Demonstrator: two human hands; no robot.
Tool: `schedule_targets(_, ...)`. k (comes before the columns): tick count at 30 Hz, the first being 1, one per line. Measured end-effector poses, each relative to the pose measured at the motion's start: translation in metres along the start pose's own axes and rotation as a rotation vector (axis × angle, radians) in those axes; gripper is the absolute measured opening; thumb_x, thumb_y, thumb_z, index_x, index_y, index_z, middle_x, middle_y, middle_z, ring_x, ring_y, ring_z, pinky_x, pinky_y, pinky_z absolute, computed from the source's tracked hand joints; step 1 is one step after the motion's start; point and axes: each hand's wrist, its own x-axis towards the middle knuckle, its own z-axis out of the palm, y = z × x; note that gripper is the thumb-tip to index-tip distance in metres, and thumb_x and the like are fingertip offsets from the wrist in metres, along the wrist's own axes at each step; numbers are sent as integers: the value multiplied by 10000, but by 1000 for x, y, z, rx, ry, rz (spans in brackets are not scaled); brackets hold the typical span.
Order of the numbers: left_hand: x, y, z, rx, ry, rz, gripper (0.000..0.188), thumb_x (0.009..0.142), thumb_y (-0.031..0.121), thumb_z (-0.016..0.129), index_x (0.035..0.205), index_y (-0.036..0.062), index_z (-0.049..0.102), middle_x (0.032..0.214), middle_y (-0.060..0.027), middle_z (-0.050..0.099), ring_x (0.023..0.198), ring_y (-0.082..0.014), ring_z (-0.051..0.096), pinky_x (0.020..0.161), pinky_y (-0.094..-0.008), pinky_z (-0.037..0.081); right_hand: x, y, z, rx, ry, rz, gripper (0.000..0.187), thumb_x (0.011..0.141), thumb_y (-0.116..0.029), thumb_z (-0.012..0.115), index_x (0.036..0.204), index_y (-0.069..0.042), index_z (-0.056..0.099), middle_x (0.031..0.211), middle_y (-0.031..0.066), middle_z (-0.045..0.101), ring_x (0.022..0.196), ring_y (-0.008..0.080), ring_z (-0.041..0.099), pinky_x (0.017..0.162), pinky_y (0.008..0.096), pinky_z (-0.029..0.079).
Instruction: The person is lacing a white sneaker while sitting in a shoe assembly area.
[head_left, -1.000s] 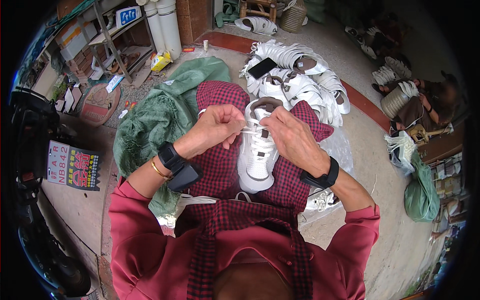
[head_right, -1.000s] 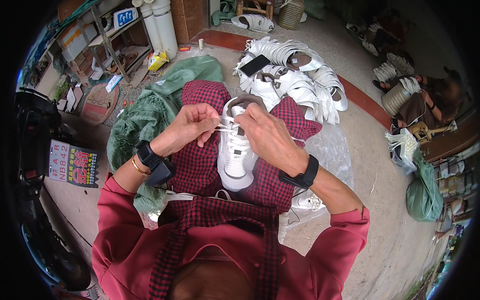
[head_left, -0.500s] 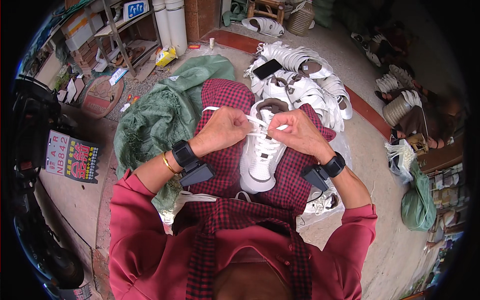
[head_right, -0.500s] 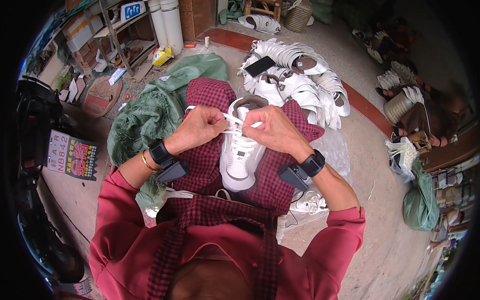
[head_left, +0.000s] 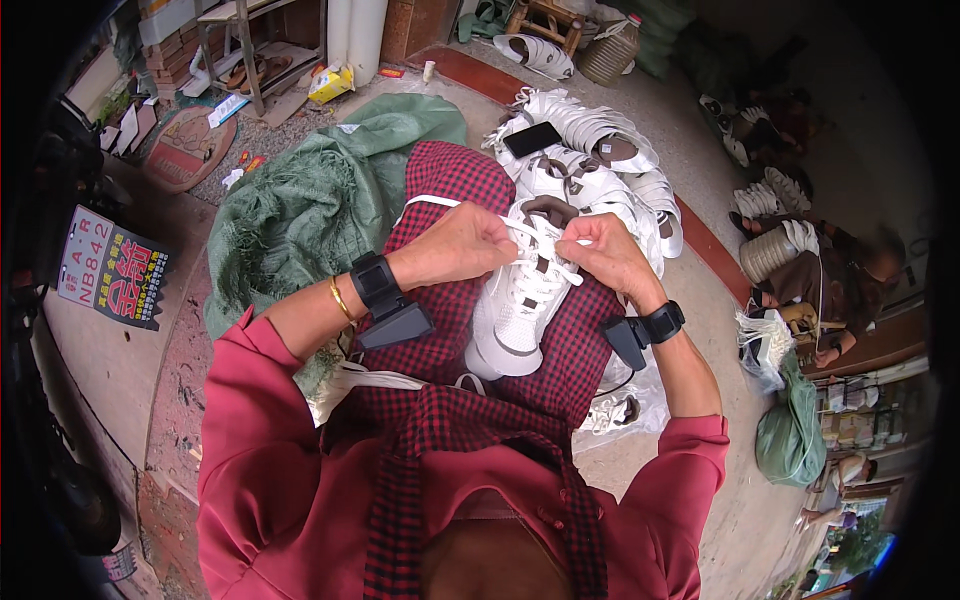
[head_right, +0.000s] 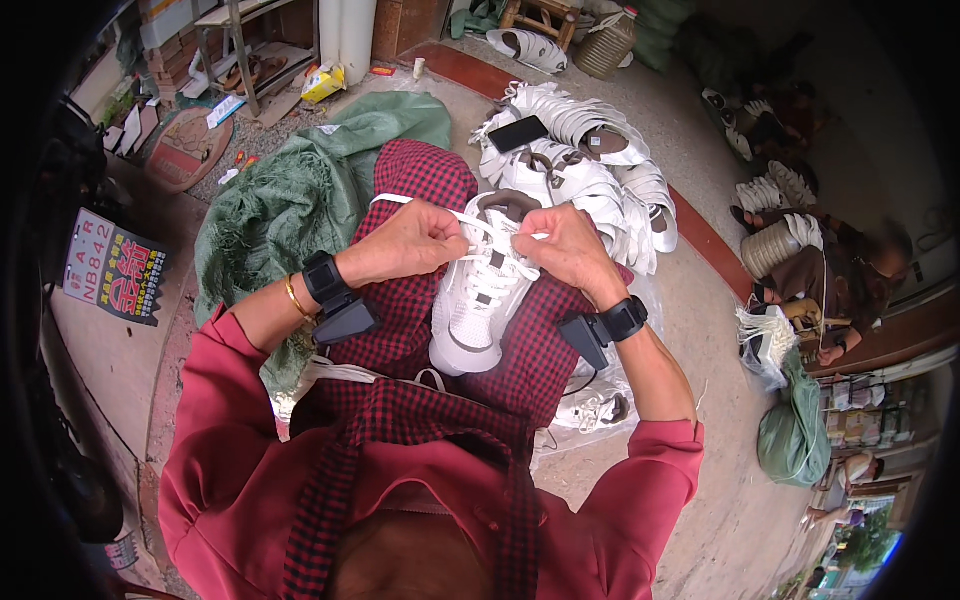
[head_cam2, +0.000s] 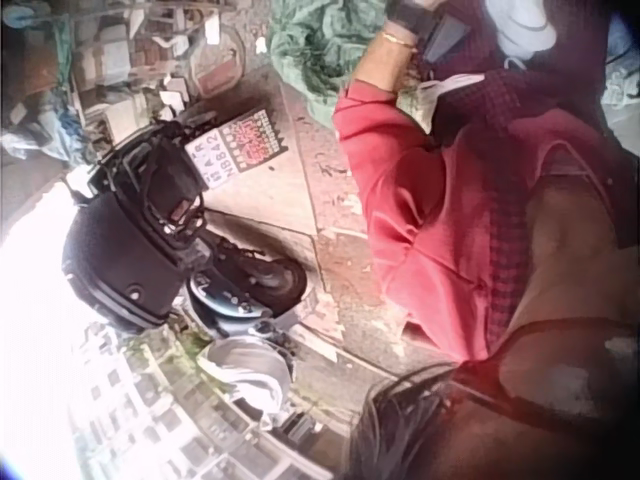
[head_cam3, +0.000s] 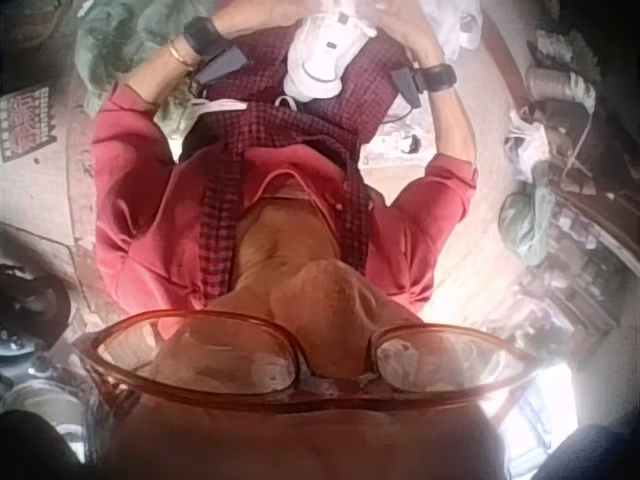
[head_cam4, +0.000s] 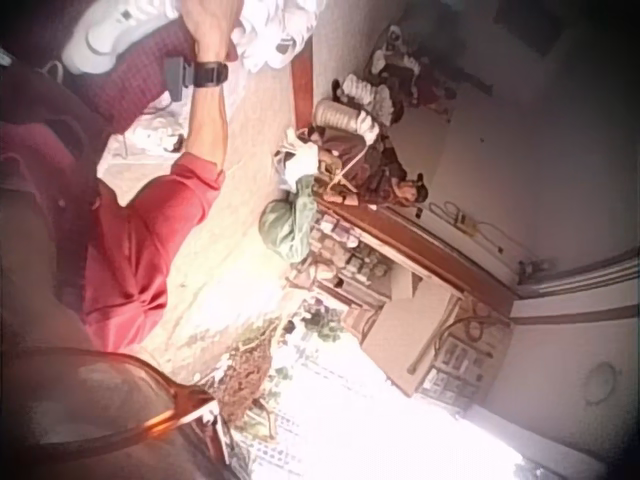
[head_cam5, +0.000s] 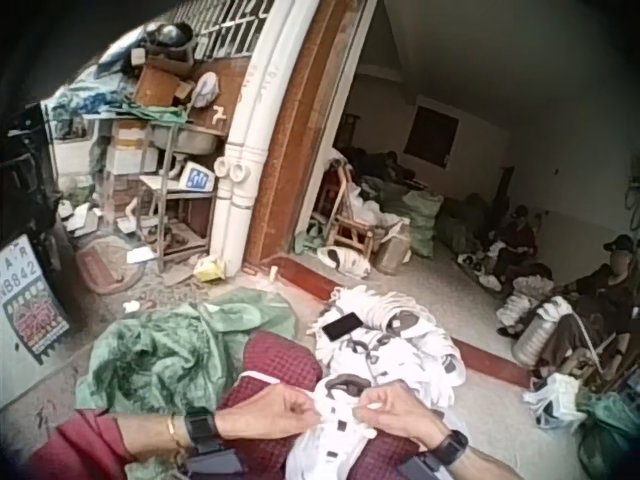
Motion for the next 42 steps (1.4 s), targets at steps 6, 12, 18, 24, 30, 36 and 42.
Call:
schedule_targets(6,-15,-2,-24,-620,-261,-88,181,959,121,572,794,52,600,599,40,491,499,-57,450,447,-226,336,-28,-30,20,26,-136,-152,198,874,-169,687,828,23,707,691,-3,635,674,56,532,637,267,451)
schedule_targets(12,-12,-5,-26,-583,-255,-117,217,968,133,546,773,48,591,653,-10,574,498,-78,480,434,-216,339,-18,-22,12,139,-164,-111,248,906,-175,640,763,25,672,671,-28,601,640,44,493,594,263,420)
schedule_targets(18,-12,-2,-12,-392,-163,-164,253,998,202,601,791,59,623,646,13,579,489,-34,464,414,-202,329,-35,7,3,639,-318,17,247,937,-153,601,714,-45,596,621,-98,414,519,-11,300,453,219,177)
schedule_targets(24,-21,20,-14,-483,-22,-69,119,963,65,578,1080,59,598,770,4,612,563,-29,483,469,-190,347,-37,19,-4,517,-69,-56,198,988,-181,618,874,-22,652,768,-58,552,649,8,437,565,198,342)
schedule_targets(30,-36,24,-31,295,111,381,383,731,-118,575,1064,65,619,1163,-26,487,680,-35,463,555,-206,406,-55,16,-1,324,48,-94,148,952,-137,677,1059,-38,648,827,-59,594,768,37,505,712,223,435)
schedule_targets(36,-25,15,-27,509,-68,606,175,804,-40,631,953,39,586,1132,-50,507,839,-133,531,661,-237,465,-63,11,-3,205,143,-108,237,851,-67,708,1077,-66,633,723,-37,527,658,69,477,641,240,415)
schedule_targets(42,-15,32,-30,363,76,321,113,857,-13,614,962,22,589,1171,-64,523,794,-99,513,624,-237,450,-81,33,-3,-439,371,-437,191,888,-87,688,1074,-69,648,899,91,641,720,275,666,639,395,542)
